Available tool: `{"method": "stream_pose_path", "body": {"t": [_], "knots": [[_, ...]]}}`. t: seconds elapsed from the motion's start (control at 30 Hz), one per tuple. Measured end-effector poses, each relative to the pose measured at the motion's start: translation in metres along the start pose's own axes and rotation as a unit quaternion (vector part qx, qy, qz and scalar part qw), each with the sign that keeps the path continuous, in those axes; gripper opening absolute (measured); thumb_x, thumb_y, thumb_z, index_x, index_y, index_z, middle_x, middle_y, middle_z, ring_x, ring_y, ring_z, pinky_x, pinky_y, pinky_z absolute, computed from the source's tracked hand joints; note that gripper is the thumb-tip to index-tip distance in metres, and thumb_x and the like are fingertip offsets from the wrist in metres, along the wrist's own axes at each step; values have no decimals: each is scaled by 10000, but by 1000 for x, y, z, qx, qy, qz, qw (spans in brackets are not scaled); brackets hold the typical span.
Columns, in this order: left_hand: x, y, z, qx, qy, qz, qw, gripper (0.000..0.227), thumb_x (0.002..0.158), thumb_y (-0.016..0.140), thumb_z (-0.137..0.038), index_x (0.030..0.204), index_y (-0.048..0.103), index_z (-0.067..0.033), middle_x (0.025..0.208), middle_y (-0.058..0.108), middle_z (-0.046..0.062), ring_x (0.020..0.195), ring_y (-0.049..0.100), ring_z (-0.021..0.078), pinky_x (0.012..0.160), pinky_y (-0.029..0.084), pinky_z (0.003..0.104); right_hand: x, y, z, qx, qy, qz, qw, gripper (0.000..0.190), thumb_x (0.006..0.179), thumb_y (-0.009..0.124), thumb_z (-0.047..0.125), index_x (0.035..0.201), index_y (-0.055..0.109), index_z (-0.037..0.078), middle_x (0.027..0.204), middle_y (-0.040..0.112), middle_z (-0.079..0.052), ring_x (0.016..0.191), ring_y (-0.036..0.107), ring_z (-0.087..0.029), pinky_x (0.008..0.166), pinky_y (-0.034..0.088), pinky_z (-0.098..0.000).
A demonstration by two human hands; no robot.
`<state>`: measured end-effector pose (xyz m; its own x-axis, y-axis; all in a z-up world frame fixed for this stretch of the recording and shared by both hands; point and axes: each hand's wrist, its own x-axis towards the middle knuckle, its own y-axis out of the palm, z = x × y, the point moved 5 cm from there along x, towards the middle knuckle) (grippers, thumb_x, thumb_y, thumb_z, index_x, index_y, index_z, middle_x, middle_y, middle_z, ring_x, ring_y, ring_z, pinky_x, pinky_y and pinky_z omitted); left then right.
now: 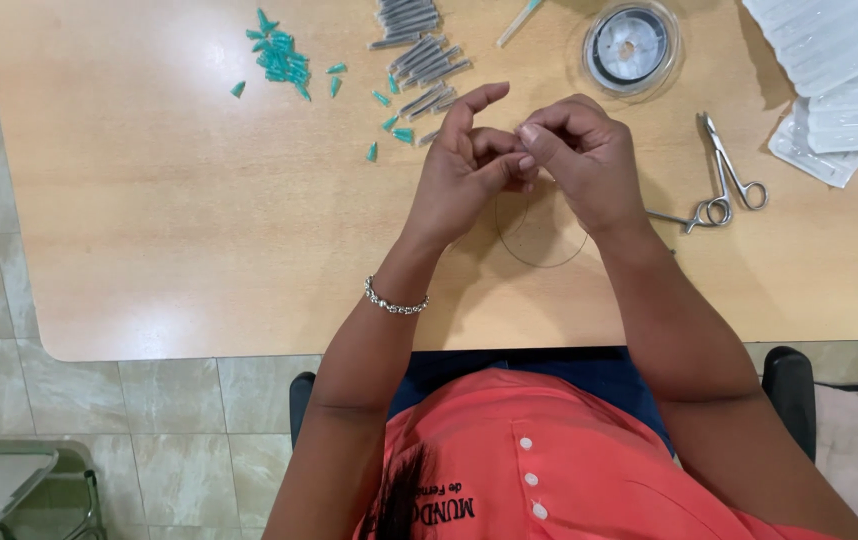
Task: The person threads a thin wire through small plastic tubes and secures them with a metal clip using hemostats. They repeat this process for multiple tubes, placing the finished items on the table.
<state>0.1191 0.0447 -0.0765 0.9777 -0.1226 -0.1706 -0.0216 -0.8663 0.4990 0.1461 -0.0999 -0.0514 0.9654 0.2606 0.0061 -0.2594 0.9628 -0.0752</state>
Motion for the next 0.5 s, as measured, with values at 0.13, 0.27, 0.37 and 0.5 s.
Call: {"method": "stream_pose_path", "body": {"t": [0.13,0.27,0.37,0.5], "knots": [[2,-3,1,21,-9,-8,1000,650,917,703,56,1474,389,-60,851,727,97,713,722,214,698,648,338,8,-19,0,62,22,-50,997,74,1021,694,49,950,703,67,730,531,14,649,430,-70,653,392,-219],[1,-6,1,-18,-34,-17,999,517,872,758,16,1325,511,5,830,728,124,740,722,218,682,669,351,14,-66,1,197,108,-198,954,102,1004,609,158,917,564,187,789,707,-87,558,615,-139,395,346,-231],[6,-12,5,-59,-51,-22,997,508,839,796,0,1283,550,21,849,746,145,759,739,225,658,665,343,18,-121,-11,230,-17,-308,923,85,951,646,226,954,573,181,1006,803,-149,829,752,-213,599,519,-324],[5,-14,6,-89,-60,-28,994,435,847,801,-18,1224,584,8,861,739,138,783,747,241,687,674,367,3,-193,-46,185,-313,-392,845,270,1119,750,114,1305,675,-66,1352,659,-228,1309,541,-329,1096,406,-587]]}}
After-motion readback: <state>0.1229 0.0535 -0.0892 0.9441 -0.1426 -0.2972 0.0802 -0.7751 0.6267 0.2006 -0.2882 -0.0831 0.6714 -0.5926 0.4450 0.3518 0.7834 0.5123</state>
